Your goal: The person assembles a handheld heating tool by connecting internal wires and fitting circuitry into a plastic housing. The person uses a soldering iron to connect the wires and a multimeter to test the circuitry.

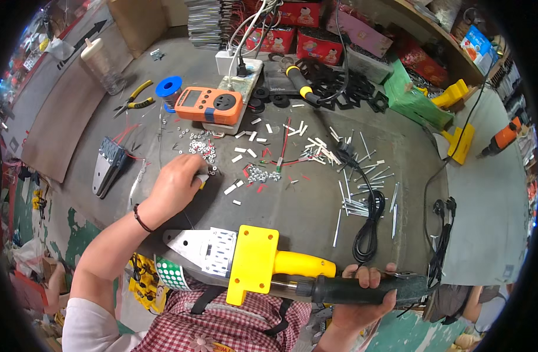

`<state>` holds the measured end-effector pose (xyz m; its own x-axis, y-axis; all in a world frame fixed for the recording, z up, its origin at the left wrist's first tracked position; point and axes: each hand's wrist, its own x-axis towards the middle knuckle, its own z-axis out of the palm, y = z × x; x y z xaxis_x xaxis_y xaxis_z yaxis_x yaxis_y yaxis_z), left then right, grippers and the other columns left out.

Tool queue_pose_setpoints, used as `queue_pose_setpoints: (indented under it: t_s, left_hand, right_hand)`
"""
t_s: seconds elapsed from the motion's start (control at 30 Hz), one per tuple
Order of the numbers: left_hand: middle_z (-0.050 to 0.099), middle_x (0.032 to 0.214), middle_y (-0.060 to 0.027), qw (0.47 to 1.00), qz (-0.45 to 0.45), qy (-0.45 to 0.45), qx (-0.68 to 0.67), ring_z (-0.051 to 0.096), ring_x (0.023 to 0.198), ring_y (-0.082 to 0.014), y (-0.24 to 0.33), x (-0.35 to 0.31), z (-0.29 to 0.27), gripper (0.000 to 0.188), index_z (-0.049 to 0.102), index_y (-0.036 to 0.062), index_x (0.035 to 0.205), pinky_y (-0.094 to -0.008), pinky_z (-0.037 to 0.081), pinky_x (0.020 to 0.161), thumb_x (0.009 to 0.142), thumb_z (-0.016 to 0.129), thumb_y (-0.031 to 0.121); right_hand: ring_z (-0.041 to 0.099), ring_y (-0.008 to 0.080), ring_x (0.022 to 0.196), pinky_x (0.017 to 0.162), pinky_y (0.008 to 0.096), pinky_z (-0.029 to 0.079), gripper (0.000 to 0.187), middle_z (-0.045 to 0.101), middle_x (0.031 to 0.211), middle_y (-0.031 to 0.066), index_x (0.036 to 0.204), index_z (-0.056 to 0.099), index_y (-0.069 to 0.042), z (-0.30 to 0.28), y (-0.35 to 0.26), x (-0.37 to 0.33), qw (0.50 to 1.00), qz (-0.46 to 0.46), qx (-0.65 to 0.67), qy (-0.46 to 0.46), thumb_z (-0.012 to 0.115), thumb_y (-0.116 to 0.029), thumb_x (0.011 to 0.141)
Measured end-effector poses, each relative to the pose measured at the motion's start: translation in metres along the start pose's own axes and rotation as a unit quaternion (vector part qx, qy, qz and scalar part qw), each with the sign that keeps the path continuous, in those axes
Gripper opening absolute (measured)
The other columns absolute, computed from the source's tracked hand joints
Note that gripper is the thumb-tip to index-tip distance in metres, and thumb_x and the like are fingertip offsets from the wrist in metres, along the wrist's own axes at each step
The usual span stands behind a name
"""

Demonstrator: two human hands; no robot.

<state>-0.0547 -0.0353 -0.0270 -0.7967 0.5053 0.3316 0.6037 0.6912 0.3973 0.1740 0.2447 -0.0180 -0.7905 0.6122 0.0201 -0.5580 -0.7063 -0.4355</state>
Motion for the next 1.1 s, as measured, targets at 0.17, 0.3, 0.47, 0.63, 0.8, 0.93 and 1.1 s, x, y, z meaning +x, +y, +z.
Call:
queue_pose_setpoints:
  t_s: [0.17, 0.3, 0.47, 0.63, 0.8, 0.93, 1.1]
  left_hand:
    - [0.052, 0.076, -0.0076, 0.971, 0.176, -0.068, 0.144, 0.056, 0.080, -0.0248, 0.005, 0.011, -0.006, 0.010, 0.047, 0.0063, 0.080, -0.0350, 0.050, 0.067, 0.075, 0.054, 0.011]
    - [0.059, 0.082, -0.0065, 0.992, 0.124, -0.023, -0.028, 0.059, 0.081, -0.0253, 0.029, -0.007, -0.018, 0.020, 0.055, 0.0079, 0.081, -0.0353, 0.049, 0.070, 0.065, 0.067, 0.002]
    - [0.070, 0.084, 0.0019, 0.967, 0.035, -0.091, -0.236, 0.057, 0.088, -0.0183, 0.067, -0.091, -0.024, 0.023, 0.051, 0.0142, 0.079, -0.0534, 0.026, 0.102, 0.073, 0.072, 0.009]
    - [0.070, 0.083, 0.0016, 0.967, 0.006, -0.037, -0.251, 0.055, 0.087, -0.0180, 0.072, -0.118, -0.004, 0.021, 0.050, 0.0138, 0.079, -0.0519, 0.020, 0.105, 0.074, 0.070, 0.011]
    - [0.070, 0.087, 0.0058, 0.969, -0.003, -0.005, -0.247, 0.058, 0.087, -0.0175, 0.073, -0.124, 0.003, 0.019, 0.053, 0.0148, 0.078, -0.0485, 0.024, 0.102, 0.069, 0.068, 0.007]
    - [0.070, 0.086, 0.0061, 0.972, -0.001, -0.002, -0.237, 0.058, 0.087, -0.0169, 0.071, -0.127, 0.005, 0.020, 0.052, 0.0148, 0.076, -0.0479, 0.024, 0.101, 0.069, 0.069, 0.008]
    - [0.070, 0.084, 0.0063, 0.969, -0.006, -0.004, -0.248, 0.058, 0.085, -0.0165, 0.074, -0.123, 0.005, 0.020, 0.051, 0.0149, 0.074, -0.0469, 0.024, 0.101, 0.069, 0.069, 0.009]
  right_hand:
    - [0.046, 0.0130, 0.081, 0.098, 0.0402, 0.035, 0.040, 0.040, 0.081, 0.0002, 0.121, 0.046, -0.008, -0.001, -0.002, 0.000, 1.000, 0.014, -0.001, -0.026, 0.057, -0.023, 0.086]
    - [0.040, 0.0141, 0.076, 0.090, 0.0346, 0.036, 0.044, 0.037, 0.078, -0.0001, 0.122, 0.044, -0.011, 0.001, 0.000, -0.001, 0.999, -0.012, 0.000, 0.036, 0.060, -0.025, 0.084]
    - [0.041, 0.0144, 0.078, 0.090, 0.0343, 0.036, 0.045, 0.039, 0.079, 0.0005, 0.123, 0.043, -0.011, 0.004, 0.000, -0.008, 0.998, -0.026, -0.008, 0.051, 0.060, -0.026, 0.084]
    - [0.042, 0.0153, 0.079, 0.090, 0.0355, 0.037, 0.047, 0.042, 0.080, 0.0016, 0.124, 0.043, -0.009, 0.002, 0.000, -0.012, 0.999, -0.023, -0.003, 0.046, 0.060, -0.027, 0.084]
    - [0.043, 0.0164, 0.080, 0.090, 0.0377, 0.038, 0.046, 0.044, 0.081, 0.0029, 0.124, 0.043, -0.009, -0.003, 0.000, -0.018, 0.999, -0.019, 0.001, 0.032, 0.059, -0.027, 0.085]
    - [0.044, 0.0169, 0.079, 0.090, 0.0388, 0.038, 0.043, 0.045, 0.080, 0.0032, 0.122, 0.044, -0.010, -0.007, -0.002, -0.019, 1.000, -0.011, 0.006, 0.018, 0.058, -0.027, 0.085]
    - [0.044, 0.0161, 0.078, 0.089, 0.0376, 0.038, 0.042, 0.044, 0.079, 0.0026, 0.120, 0.044, -0.011, -0.005, -0.003, -0.017, 1.000, -0.018, 0.006, 0.024, 0.059, -0.026, 0.084]
